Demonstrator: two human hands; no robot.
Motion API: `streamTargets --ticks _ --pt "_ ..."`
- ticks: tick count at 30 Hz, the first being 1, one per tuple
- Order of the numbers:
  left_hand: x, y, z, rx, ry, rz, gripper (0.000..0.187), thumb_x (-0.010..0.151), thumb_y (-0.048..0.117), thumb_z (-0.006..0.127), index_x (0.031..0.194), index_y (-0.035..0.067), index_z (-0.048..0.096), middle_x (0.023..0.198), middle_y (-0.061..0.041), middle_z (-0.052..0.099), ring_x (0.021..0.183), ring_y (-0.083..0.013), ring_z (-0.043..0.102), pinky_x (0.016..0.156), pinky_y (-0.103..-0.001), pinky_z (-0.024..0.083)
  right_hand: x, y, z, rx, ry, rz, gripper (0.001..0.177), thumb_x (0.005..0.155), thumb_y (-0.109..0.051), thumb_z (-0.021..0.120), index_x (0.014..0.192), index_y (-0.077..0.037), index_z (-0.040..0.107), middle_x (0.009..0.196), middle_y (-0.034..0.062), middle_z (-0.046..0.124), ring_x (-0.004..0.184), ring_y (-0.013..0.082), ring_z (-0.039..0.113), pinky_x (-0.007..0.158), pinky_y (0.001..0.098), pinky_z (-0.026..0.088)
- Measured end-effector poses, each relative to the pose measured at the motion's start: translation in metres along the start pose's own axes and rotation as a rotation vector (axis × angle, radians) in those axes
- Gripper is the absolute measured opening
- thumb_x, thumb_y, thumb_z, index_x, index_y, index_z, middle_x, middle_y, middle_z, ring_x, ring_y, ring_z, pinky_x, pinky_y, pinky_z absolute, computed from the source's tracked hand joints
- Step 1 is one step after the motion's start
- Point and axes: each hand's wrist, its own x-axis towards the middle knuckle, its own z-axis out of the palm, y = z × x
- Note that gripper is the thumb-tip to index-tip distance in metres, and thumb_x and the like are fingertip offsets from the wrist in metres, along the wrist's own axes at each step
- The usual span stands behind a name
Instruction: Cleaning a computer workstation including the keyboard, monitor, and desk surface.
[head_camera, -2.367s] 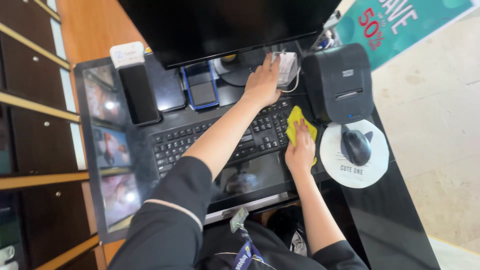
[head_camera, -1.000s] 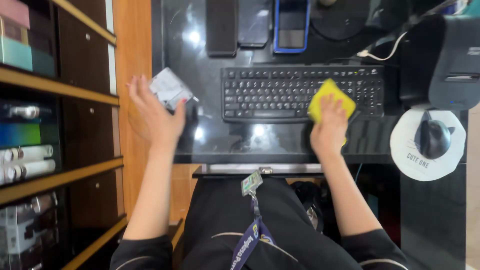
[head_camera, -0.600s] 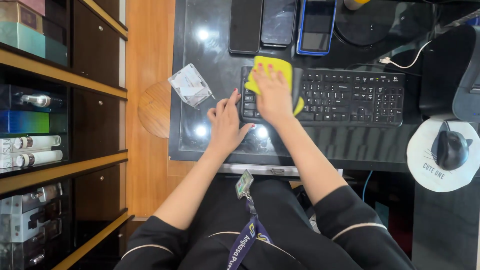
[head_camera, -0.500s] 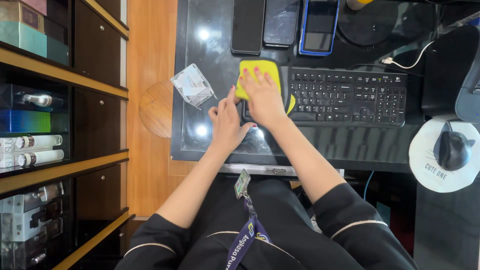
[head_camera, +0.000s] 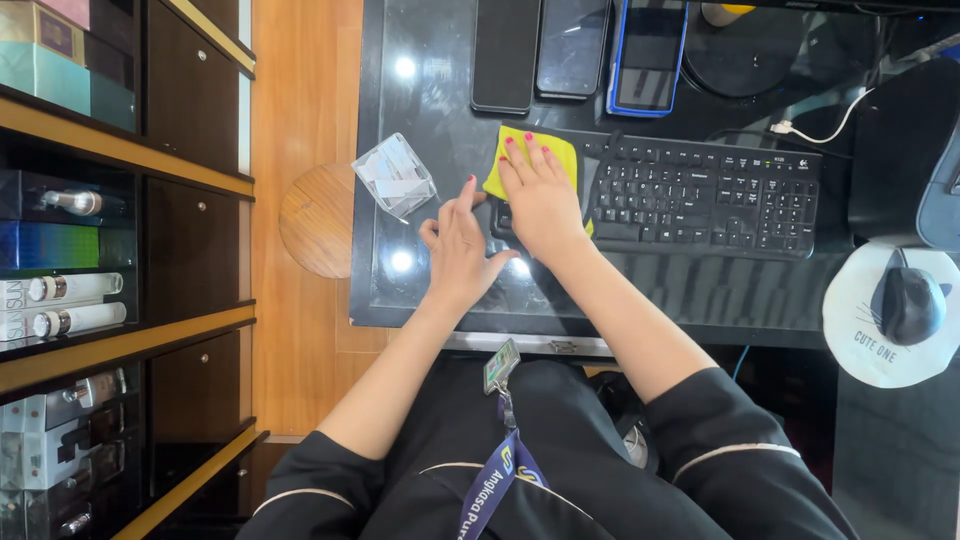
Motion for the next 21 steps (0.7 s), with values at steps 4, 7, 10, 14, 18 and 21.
streamTargets --ticks 4,7,10,14,18,21 --pt "0.008 -0.008 -0.004 0.008 0.033 -0.023 0.129 0.06 0.029 0.098 0.157 0.004 0.018 0.139 -0.005 0.054 0.128 -0.0255 0.049 0.097 -0.05 0.029 -0.007 -0.012 -0.012 0.015 -0.093 -0.001 0.059 0.08 -0.01 0.065 0.136 0.005 0.057 0.153 0.0228 0.048 0.146 0.0419 0.04 0.119 0.0506 0.032" --pt "0.009 -0.016 -0.003 0.032 0.042 -0.023 0.126 0.06 0.019 0.095 0.159 0.004 0.018 0.142 -0.007 0.053 0.133 -0.0264 0.049 0.102 -0.047 0.031 -0.038 -0.028 -0.019 0.123 -0.179 -0.041 0.06 0.079 -0.011 0.064 0.136 0.008 0.056 0.151 0.0252 0.049 0.143 0.0437 0.04 0.118 0.0515 0.032" --pt "0.01 -0.013 -0.009 0.049 0.033 0.011 0.119 0.063 0.01 0.091 0.159 0.003 0.02 0.144 -0.009 0.053 0.135 -0.0284 0.048 0.107 -0.046 0.033 -0.064 -0.034 -0.023 0.076 -0.184 -0.049 0.061 0.08 -0.003 0.062 0.141 0.003 0.056 0.155 0.0209 0.047 0.147 0.0404 0.039 0.121 0.0502 0.032" --pt "0.019 0.005 -0.031 -0.041 -0.015 0.051 0.108 0.062 0.012 0.091 0.151 0.004 0.031 0.143 -0.015 0.051 0.132 -0.0344 0.047 0.105 -0.048 0.035 -0.088 -0.034 -0.037 0.141 -0.125 0.057 0.063 0.073 -0.001 0.062 0.136 -0.006 0.061 0.156 0.0253 0.038 0.146 0.0455 0.034 0.118 0.0528 0.03" --pt "0.03 -0.005 -0.03 -0.232 -0.097 0.097 0.091 0.068 0.004 0.08 0.149 0.004 0.039 0.14 -0.018 0.053 0.13 -0.0362 0.051 0.107 -0.047 0.041 -0.096 -0.03 -0.033 0.046 0.066 0.122 0.059 0.072 -0.002 0.064 0.128 -0.018 0.067 0.152 0.0322 0.037 0.139 0.0526 0.036 0.112 0.0599 0.029" --pt "0.034 -0.029 -0.002 -0.348 -0.067 0.09 0.073 0.08 -0.001 0.068 0.148 0.005 0.045 0.136 -0.016 0.059 0.128 -0.0333 0.057 0.109 -0.042 0.048 -0.07 -0.017 -0.033 0.493 0.239 0.41 0.051 0.089 0.005 0.054 0.139 -0.006 0.06 0.148 0.0239 0.054 0.134 0.039 0.059 0.115 0.049 0.049"
